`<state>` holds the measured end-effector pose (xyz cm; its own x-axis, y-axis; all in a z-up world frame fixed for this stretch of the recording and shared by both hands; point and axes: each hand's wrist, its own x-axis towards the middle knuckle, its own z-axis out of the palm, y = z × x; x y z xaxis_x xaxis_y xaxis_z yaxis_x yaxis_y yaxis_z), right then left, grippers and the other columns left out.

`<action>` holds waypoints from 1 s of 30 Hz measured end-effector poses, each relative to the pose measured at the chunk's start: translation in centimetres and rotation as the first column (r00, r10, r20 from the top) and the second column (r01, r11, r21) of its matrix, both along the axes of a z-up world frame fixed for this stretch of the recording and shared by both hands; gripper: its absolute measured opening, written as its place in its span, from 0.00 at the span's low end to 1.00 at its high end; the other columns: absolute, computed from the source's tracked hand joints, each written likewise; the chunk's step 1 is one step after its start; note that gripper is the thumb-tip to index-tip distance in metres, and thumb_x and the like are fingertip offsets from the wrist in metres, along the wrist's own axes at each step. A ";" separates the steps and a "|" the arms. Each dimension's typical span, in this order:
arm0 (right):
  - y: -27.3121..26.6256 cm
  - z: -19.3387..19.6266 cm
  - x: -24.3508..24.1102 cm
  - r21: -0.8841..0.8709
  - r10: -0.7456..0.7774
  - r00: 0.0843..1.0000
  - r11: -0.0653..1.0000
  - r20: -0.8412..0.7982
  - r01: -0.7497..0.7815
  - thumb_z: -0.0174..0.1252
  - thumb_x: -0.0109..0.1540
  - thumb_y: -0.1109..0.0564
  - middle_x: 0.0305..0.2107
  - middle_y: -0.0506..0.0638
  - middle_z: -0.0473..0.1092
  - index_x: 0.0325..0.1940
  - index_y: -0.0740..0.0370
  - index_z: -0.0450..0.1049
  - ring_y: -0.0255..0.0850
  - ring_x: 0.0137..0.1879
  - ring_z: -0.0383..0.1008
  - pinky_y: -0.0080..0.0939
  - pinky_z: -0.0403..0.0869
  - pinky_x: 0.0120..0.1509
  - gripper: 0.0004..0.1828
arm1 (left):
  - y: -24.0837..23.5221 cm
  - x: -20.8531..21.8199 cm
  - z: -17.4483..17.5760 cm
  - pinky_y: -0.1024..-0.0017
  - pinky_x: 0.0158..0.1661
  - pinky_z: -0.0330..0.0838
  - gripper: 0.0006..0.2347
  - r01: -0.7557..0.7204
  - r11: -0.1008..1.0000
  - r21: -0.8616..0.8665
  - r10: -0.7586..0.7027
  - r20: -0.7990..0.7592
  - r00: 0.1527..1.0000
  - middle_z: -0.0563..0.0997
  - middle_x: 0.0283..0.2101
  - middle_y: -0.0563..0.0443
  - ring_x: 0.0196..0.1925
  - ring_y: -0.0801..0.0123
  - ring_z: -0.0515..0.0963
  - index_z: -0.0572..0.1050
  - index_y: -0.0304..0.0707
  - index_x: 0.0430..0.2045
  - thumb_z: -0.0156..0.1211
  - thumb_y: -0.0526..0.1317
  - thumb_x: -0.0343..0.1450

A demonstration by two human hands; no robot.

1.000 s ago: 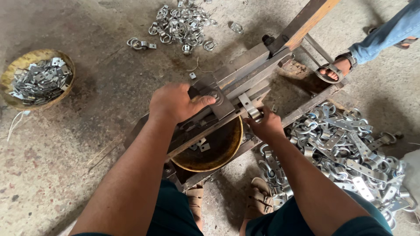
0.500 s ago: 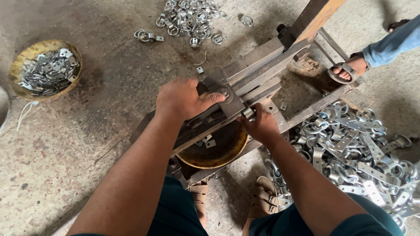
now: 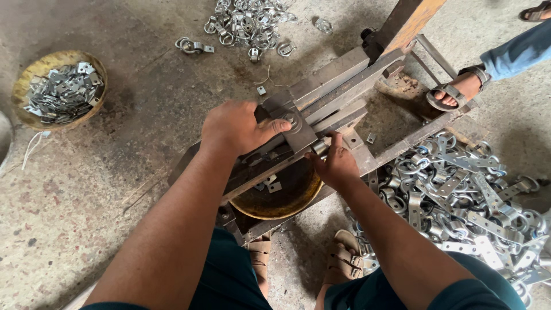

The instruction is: The person assembles metal components by placing small metal loops into metal brackets and then securing them using a manual metal-bending machine.

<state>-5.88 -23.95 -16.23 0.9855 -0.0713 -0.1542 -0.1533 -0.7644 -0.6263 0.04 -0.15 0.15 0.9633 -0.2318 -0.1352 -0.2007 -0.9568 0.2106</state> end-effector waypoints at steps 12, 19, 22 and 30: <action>-0.4 1.1 0.2 -0.082 -0.077 0.992 0.994 -0.099 0.068 0.62 0.60 0.32 0.38 0.65 0.77 0.71 0.54 0.47 0.64 0.47 0.79 0.59 0.76 0.54 0.47 | -0.6 -0.4 -0.4 0.54 0.48 0.78 0.42 0.012 0.999 0.036 -0.011 -0.038 0.999 0.85 0.39 0.42 0.47 0.51 0.84 0.82 0.41 0.38 0.47 0.82 0.57; -1.1 -0.8 -0.3 -0.007 0.005 0.987 1.000 0.159 -0.004 0.65 0.60 0.37 0.38 0.68 0.76 0.67 0.59 0.51 0.68 0.46 0.77 0.63 0.75 0.49 0.43 | -0.2 -0.6 -0.9 0.50 0.45 0.76 0.41 -0.023 1.000 -0.009 0.024 0.067 0.997 0.83 0.38 0.34 0.45 0.41 0.82 0.81 0.43 0.40 0.52 0.82 0.56; -1.0 -1.0 0.1 0.001 0.028 0.986 1.000 0.167 -0.028 0.63 0.61 0.38 0.34 0.66 0.77 0.67 0.56 0.54 0.66 0.46 0.78 0.61 0.76 0.49 0.40 | 0.3 -0.1 -1.0 0.51 0.47 0.76 0.38 0.021 0.993 -0.118 -0.006 0.125 0.992 0.85 0.38 0.39 0.46 0.44 0.83 0.84 0.45 0.36 0.51 0.80 0.57; -0.7 0.1 0.1 0.034 0.024 0.998 0.999 0.052 -0.025 0.61 0.62 0.36 0.37 0.64 0.78 0.67 0.56 0.52 0.63 0.46 0.80 0.58 0.77 0.51 0.39 | 0.2 0.1 -0.4 0.52 0.46 0.77 0.38 0.002 0.996 -0.086 0.001 0.036 0.999 0.84 0.38 0.41 0.46 0.49 0.83 0.83 0.44 0.35 0.52 0.80 0.55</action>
<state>-5.75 -24.67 -16.13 0.9936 -0.0425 -0.1047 -0.1014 -0.7453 -0.6590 0.19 0.04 -0.28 0.9671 -0.2416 -0.0802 -0.2100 -0.9352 0.2851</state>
